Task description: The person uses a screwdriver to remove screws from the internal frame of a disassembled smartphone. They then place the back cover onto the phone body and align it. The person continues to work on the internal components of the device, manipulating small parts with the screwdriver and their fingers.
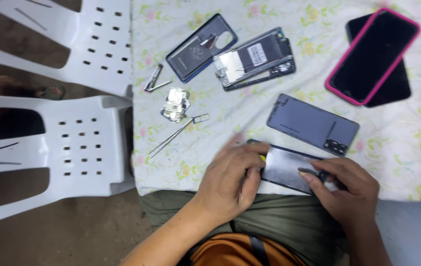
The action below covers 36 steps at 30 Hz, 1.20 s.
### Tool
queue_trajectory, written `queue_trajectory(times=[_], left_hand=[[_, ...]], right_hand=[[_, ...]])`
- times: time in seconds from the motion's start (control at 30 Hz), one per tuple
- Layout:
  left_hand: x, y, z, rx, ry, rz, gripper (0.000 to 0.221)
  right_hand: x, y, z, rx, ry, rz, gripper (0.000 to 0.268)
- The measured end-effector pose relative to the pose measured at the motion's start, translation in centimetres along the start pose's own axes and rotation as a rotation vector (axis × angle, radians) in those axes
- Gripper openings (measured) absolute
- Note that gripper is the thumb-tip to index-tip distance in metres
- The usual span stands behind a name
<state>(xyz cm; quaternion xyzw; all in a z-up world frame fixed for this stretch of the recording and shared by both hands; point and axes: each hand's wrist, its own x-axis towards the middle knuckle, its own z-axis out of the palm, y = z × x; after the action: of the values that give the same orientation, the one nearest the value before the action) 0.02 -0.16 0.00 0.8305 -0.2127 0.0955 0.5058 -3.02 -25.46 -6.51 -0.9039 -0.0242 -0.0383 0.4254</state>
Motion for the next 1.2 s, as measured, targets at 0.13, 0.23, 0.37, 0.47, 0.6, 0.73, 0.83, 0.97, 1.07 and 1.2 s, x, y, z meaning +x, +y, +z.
queue_trajectory(times=[0.13, 0.23, 0.37, 0.47, 0.6, 0.73, 0.83, 0.97, 1.07, 1.2], left_hand=[[-0.3, 0.2, 0.2, -0.061, -0.015, -0.11, 0.019], [-0.5, -0.1, 0.4, -0.01, -0.006, -0.047, 0.02], [-0.9, 0.1, 0.6, -0.117, -0.018, -0.107, 0.017], [-0.9, -0.2, 0.7, 0.091, 0.085, 0.028, 0.022], [-0.9, 0.1, 0.2, 0.021, 0.08, -0.023, 0.017], [-1.1, 0.3, -0.2, 0.09, 0.078, -0.017, 0.017], [-1.4, -0.3, -0.2, 0.011, 0.054, -0.066, 0.017], [-2.8, -2.1, -1.4, 0.031, 0.27, -0.125, 0.021], [-3.7, -3.5, -2.5, -0.045, 0.335, -0.375, 0.023], [-2.7, -3.3, -3.9, 0.294, 0.403, -0.341, 0.043]], right_hand=[[0.3, 1.2, -1.3, 0.178, 0.113, 0.084, 0.027], [1.7, 1.2, -3.1, -0.051, 0.161, 0.163, 0.035], [4.4, 0.4, -3.0, -0.221, 0.125, 0.227, 0.061], [4.7, -0.6, -2.9, -0.392, 0.066, 0.277, 0.075], [5.1, -1.2, -2.5, -0.422, 0.025, 0.399, 0.078], [4.3, 0.6, -2.3, -0.201, 0.117, 0.326, 0.056], [3.0, 3.1, -2.9, 0.255, 0.145, 0.444, 0.034], [1.1, 4.9, -7.0, 0.421, 0.305, 0.095, 0.023], [-0.9, 5.2, -9.1, 0.399, 0.475, -0.009, 0.026], [-1.8, 5.1, -9.5, 0.597, 0.551, -0.007, 0.025]])
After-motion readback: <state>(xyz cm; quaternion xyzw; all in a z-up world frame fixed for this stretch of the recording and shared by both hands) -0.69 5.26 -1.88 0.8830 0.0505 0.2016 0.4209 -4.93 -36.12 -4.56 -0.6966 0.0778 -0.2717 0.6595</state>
